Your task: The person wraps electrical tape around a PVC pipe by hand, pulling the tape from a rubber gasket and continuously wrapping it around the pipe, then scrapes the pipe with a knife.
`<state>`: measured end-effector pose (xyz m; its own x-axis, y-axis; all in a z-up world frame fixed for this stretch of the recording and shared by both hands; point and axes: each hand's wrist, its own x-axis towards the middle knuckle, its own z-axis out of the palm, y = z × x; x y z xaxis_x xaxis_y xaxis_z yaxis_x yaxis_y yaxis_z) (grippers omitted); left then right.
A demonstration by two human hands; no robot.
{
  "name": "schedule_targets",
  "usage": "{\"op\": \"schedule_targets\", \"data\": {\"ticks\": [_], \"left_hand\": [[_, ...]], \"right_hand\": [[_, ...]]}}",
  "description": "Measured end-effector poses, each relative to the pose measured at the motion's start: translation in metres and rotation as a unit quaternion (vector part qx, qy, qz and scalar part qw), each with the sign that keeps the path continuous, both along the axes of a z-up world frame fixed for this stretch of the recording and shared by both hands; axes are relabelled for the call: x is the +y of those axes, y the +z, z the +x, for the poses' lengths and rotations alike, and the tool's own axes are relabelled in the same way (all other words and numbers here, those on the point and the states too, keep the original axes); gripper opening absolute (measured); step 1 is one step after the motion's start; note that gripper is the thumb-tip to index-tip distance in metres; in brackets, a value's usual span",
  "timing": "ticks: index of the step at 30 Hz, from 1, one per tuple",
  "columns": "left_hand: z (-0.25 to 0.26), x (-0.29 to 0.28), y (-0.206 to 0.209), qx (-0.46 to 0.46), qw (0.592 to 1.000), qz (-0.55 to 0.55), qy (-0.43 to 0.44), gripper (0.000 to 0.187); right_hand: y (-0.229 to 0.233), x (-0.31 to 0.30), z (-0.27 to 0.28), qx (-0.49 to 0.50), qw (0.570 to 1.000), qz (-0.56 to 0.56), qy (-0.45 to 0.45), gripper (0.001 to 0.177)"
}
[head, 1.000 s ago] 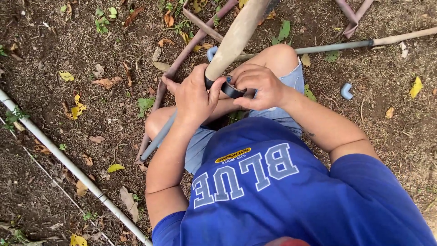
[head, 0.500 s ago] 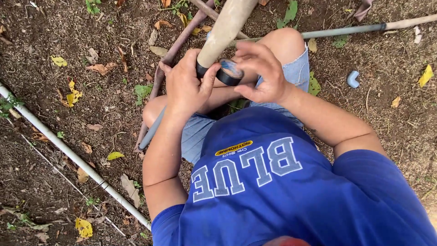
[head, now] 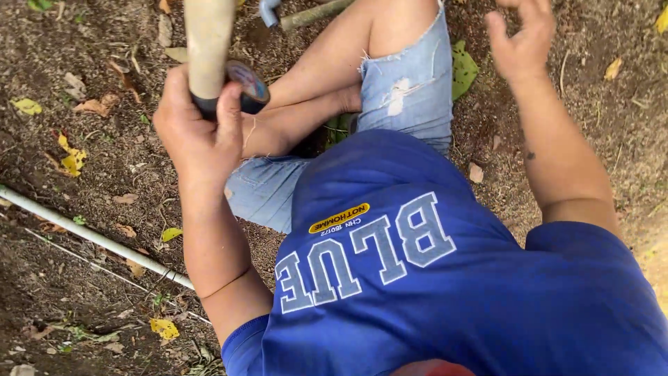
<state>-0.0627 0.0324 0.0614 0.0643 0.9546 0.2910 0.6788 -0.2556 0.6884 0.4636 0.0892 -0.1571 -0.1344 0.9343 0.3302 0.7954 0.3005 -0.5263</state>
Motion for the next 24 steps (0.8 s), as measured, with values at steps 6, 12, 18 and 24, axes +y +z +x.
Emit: {"op": "schedule_targets", "data": {"ticks": [6, 12, 18, 24], "left_hand": [[-0.002, 0.001, -0.004, -0.053, 0.998, -0.032, -0.003, 0.021], [-0.002, 0.002, -0.012, -0.056, 0.998, -0.039, 0.007, 0.025], [0.002, -0.001, -0.007, -0.09, 0.994, -0.068, 0.011, 0.029], [0.005, 0.001, -0.01, -0.148, 0.987, -0.056, -0.011, 0.036]], "right_hand": [[-0.079, -0.044, 0.14, -0.094, 0.958, -0.097, -0.252, 0.013], [-0.076, -0.058, 0.072, -0.089, 0.897, -0.332, -0.278, 0.027], [-0.077, -0.02, 0.001, -0.051, 0.933, -0.318, -0.159, 0.022], [-0.093, 0.028, -0.043, 0.019, 0.974, -0.202, -0.102, 0.03]]}}
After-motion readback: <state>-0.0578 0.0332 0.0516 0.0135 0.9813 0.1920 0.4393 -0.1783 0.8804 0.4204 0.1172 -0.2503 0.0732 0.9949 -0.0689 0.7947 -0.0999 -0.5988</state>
